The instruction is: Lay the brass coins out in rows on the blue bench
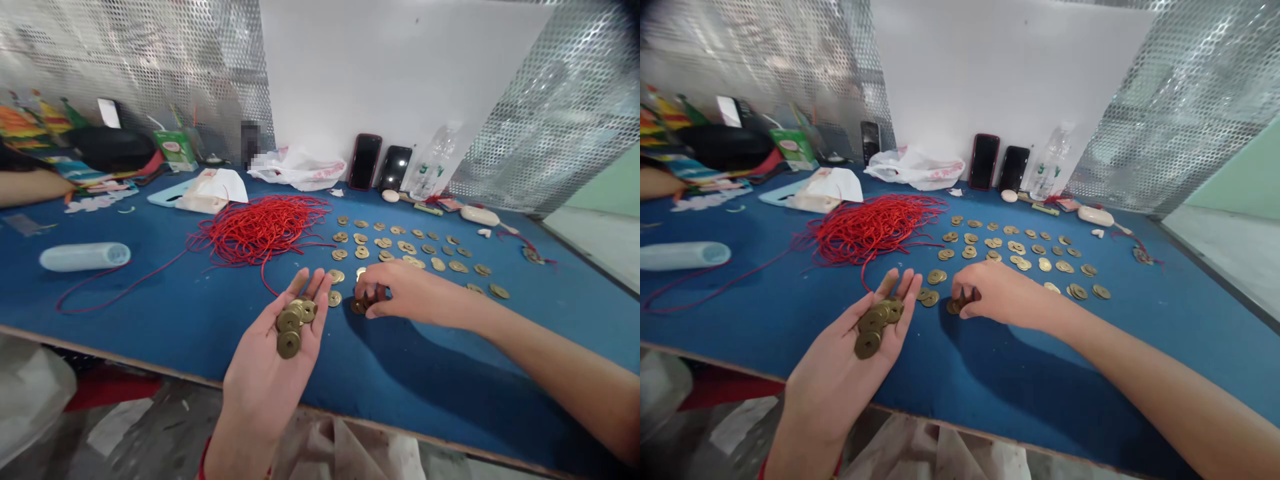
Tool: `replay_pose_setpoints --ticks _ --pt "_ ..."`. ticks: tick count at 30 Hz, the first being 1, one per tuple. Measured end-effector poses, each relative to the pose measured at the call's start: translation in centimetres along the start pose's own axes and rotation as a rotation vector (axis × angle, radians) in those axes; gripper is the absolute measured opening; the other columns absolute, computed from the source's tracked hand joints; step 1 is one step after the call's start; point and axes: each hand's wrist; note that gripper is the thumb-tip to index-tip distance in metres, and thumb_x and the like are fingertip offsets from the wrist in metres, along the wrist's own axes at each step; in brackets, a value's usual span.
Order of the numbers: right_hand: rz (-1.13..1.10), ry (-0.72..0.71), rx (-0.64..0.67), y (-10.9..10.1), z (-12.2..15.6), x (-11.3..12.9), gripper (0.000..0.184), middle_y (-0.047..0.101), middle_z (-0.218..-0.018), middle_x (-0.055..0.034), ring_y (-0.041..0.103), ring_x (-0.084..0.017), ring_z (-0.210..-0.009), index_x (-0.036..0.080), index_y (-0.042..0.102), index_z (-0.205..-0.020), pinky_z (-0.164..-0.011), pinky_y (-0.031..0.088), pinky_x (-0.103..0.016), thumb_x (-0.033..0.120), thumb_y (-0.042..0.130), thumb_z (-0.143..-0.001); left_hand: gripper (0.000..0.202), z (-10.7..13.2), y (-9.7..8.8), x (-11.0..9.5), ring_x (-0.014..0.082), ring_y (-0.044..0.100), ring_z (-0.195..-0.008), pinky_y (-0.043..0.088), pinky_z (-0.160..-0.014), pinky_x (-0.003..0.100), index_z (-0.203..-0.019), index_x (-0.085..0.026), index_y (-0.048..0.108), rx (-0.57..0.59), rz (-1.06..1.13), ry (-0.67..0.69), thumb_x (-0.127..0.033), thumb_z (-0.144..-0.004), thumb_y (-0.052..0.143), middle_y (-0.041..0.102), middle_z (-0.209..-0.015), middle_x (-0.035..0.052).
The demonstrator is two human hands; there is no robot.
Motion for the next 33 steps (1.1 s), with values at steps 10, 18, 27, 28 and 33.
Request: replay_pose_setpoints --ticks 10,18,27,28,33 --pt "0.014 0.000 0.061 -0.1 0.4 -0.4 0.013 0.062 -0.084 0.0012 0.055 -0.013 -0.075 0.020 0.058 -0.085 -0.063 0.039 -0.025 0.023 0.067 -0.075 0.039 0.1 0.0 -0.1 0.0309 0.061 -0.115 0.063 -0.071 0.032 -0.117 -0.009 0.062 -0.009 0.008 -0.012 -0.019 -0.097 0.029 0.064 -0.123 0.0208" --pt "0.052 0.002 0.043 0.0 0.4 -0.3 0.015 0.058 -0.086 0.0011 0.052 -0.013 -0.074 0.020 0.053 -0.084 -0.061 0.037 -0.025 0.025 0.065 -0.076 0.037 0.2 0.3 0.2 0.0293 0.059 -0.117 0.062 -0.072 0.031 -0.119 -0.011 0.061 -0.038 0.010 -0.013 -0.018 -0.096 0.032 0.063 -0.124 0.0194" --pt "0.036 0.029 -0.022 0.7 0.2 -0.2 0.019 0.059 -0.088 0.0001 0.054 -0.014 -0.075 0.022 0.054 -0.092 -0.061 0.036 -0.025 0.030 0.064 -0.078 0.037 0.0 -0.3 -0.1 0.0306 0.060 -0.116 0.062 -0.077 0.034 -0.116 -0.010 0.063 -0.015 0.003 -0.010 -0.017 -0.096 0.032 0.064 -0.123 0.0207" --pt "0.051 0.041 -0.034 0.8 0.2 -0.1 0.023 0.059 -0.089 0.0001 0.053 -0.014 -0.074 0.023 0.054 -0.094 -0.061 0.035 -0.025 0.033 0.065 -0.077 0.037 -0.1 -0.4 -0.1 0.0308 0.060 -0.115 0.062 -0.077 0.035 -0.114 -0.010 0.063 -0.008 0.004 -0.015 -0.017 -0.096 0.031 0.064 -0.123 0.0208" --pt "0.192 0.066 -0.090 1.6 0.2 0.5 0.026 0.056 -0.090 -0.0013 0.051 -0.014 -0.071 0.021 0.056 -0.093 -0.058 0.030 -0.025 0.040 0.065 -0.078 0.036 0.0 -0.5 0.1 0.0321 0.061 -0.115 0.062 -0.078 0.036 -0.111 -0.008 0.064 -0.002 0.004 0.006 -0.016 -0.096 0.032 0.065 -0.121 0.0221"
Point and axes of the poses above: each hand's wrist, its own z-axis away from the middle knuckle, its own y-axis out of the palm, x = y × z
